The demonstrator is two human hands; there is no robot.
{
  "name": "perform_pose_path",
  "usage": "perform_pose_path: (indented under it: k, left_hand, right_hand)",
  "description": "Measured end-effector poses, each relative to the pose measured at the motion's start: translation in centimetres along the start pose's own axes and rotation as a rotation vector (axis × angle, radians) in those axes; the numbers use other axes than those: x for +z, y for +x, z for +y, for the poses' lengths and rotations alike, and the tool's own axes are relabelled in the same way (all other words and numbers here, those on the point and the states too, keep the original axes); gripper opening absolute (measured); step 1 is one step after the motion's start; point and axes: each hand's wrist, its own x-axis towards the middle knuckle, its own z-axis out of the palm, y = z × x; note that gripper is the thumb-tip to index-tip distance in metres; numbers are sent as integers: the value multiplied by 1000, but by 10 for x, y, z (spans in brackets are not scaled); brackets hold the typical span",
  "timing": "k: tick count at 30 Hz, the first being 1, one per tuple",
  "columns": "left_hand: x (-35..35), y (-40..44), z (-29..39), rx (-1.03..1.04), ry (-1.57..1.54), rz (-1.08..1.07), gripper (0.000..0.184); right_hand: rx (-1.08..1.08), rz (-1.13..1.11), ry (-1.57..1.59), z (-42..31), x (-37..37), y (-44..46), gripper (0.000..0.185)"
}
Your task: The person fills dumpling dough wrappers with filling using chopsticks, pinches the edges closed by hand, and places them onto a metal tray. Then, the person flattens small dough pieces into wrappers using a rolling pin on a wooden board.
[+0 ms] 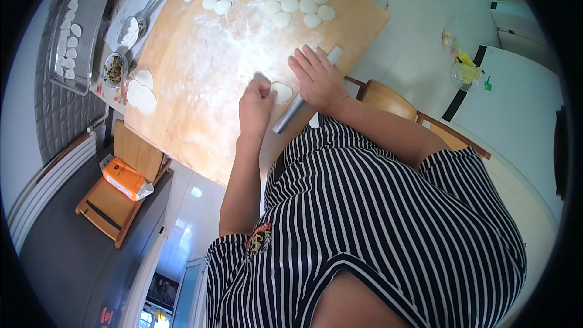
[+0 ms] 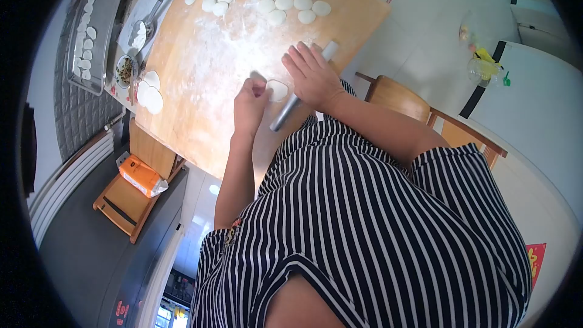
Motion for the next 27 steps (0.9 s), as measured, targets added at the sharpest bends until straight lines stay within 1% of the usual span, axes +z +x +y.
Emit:
perform_pose_path:
  k: [1,2,3,5,6,7,9,10,11,12,13,14,15,17,19,20,21,23,24,26,27]
  left_hand:
    - [-2,-4,4,-159,-102,-70,22]
    - [-1,-6,0,-117,-101,-67,25]
    - [-4,-4,2,-122,-101,-69,25]
    - [-10,5,6,-46,132,-13,27]
    - [-10,11,1,74,233,49,30]
    - [-9,12,-3,72,237,55,30]
    - [-9,14,-9,142,265,34,29]
    - [-8,12,-10,150,263,34,29]
    - [-6,6,-11,55,202,55,28]
    - [-7,1,-11,-39,140,74,27]
    - [-8,-3,-12,-29,139,72,27]
    - [-9,-7,-13,-120,24,-19,24]
    - [-9,-9,-13,-214,-90,-111,22]
    - [-10,-8,-4,-220,-47,-105,23]
    - [-11,2,5,-141,70,-50,23]
    - [-5,10,-8,-44,143,-37,30]
    - [-4,11,-11,-45,142,-33,30]
    - [-6,13,-16,163,255,44,28]
    - [-4,11,-21,165,255,46,28]
    - [-1,0,-30,67,140,115,27]
    - [-2,-4,-32,69,134,114,27]
  right_hand:
    - [7,-5,-10,-2,-2,3,51]
    - [5,7,1,-3,7,18,51]
    - [4,3,4,-6,12,37,51]
    - [-4,74,-2,-15,12,68,53]
    - [-6,75,4,-17,17,72,53]
    - [21,98,48,-19,21,76,52]
    - [53,122,87,-19,22,67,52]
    - [44,57,62,-14,19,43,52]
    - [36,-7,34,-8,16,21,52]
    - [40,-1,25,-4,12,3,52]
    - [35,-22,30,-2,7,-14,51]
    - [28,-45,37,1,7,-22,51]
    - [29,-42,35,1,6,-15,51]
    - [-20,-35,17,-6,8,15,48]
    - [-4,1,12,-17,12,56,48]
    - [7,35,-1,-20,13,66,48]
    - [3,37,0,-20,13,66,48]
    - [45,26,59,-22,14,67,48]
    - [21,51,109,-19,13,48,50]
    - [10,45,87,-7,21,-4,52]
    - [0,34,71,-5,15,-12,53]
